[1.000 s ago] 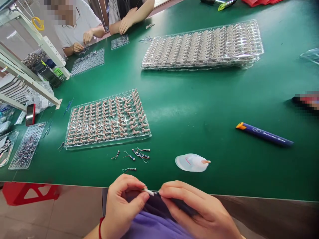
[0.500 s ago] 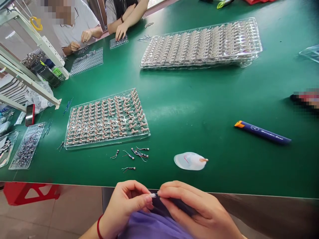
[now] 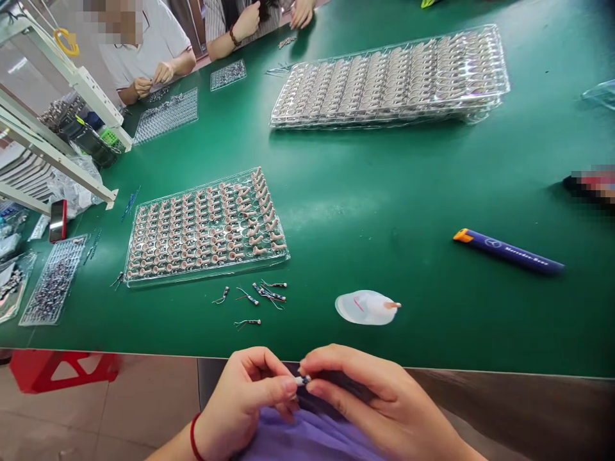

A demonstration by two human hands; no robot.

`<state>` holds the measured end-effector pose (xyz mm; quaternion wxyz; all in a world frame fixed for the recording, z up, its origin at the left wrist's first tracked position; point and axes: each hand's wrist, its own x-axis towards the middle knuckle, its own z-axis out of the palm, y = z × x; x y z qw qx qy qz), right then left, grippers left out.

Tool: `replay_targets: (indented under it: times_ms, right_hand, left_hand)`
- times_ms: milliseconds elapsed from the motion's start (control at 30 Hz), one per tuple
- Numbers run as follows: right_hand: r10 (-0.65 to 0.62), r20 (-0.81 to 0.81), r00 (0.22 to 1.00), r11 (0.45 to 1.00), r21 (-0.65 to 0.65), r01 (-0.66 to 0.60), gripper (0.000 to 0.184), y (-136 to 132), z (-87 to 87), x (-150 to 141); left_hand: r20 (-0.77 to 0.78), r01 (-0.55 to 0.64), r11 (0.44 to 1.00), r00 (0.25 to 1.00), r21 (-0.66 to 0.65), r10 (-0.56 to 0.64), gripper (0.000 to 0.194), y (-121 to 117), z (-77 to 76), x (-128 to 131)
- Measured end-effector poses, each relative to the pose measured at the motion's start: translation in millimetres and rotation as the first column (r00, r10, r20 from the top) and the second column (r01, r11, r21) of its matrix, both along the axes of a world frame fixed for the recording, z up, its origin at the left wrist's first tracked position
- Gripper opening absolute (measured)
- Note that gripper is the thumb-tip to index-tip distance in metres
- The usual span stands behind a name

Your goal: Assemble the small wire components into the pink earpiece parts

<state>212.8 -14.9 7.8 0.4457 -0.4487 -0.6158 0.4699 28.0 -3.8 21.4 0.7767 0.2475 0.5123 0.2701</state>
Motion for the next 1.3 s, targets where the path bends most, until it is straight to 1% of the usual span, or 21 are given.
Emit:
replay_targets:
  times_ms: [100,200,367,600,800,933,1167,1300]
  right_hand:
    - [0.027,-0.017,1.0,1.0,0.009,-0.026,0.018,1.2,0.5,-0.7]
    - [0.027,-0.036,0.999,0.999,0.028,-0.026,0.02,0.6,0.1,-1.4]
    - [0.03,-0.039,0.999,0.998,0.05,-0.028,0.018,-1.6,0.1,-1.4]
    - [0.039,-0.036,0.999,0.99,0.139,-0.034,0.015,-1.4,4.4,-1.1]
    - [0.051,-0.028,0.998,0.985,0.165,-0.045,0.007,-1.6,2.5,-0.9]
    - [0.047,0.005,0.999,0.984,0.174,-0.047,0.008,-0.1,5.4,1.0]
    - [0.078,0.025,0.997,0.982,0.171,-0.081,0.01,-2.9,3.3,1.4]
    - [0.069,0.037,0.997,0.979,0.19,-0.074,0.011,-4.6,2.2,1.7]
  left_hand:
    - [0.024,0.001,1.0,1.0,0.016,-0.001,0.033,-1.1,-1.1,-0.6]
    - [0.032,0.003,0.999,0.999,0.053,-0.004,0.03,-2.8,-1.9,-1.4]
    - [-0.006,0.017,0.994,1.0,0.109,-0.017,0.028,-6.6,-1.0,-2.4]
    - [-0.043,0.046,0.99,0.998,0.133,-0.04,0.029,-6.6,2.6,-2.6]
    - [-0.093,0.052,0.985,0.995,0.166,-0.037,0.031,-3.6,8.7,0.5]
    - [-0.086,0.04,0.978,0.996,0.204,-0.023,0.028,-5.1,9.0,-0.1]
    - [-0.058,0.033,0.981,0.998,0.19,-0.023,0.027,-7.4,6.3,-1.3]
    - [-0.035,0.023,0.984,0.999,0.175,-0.017,0.028,-7.7,5.9,-1.0]
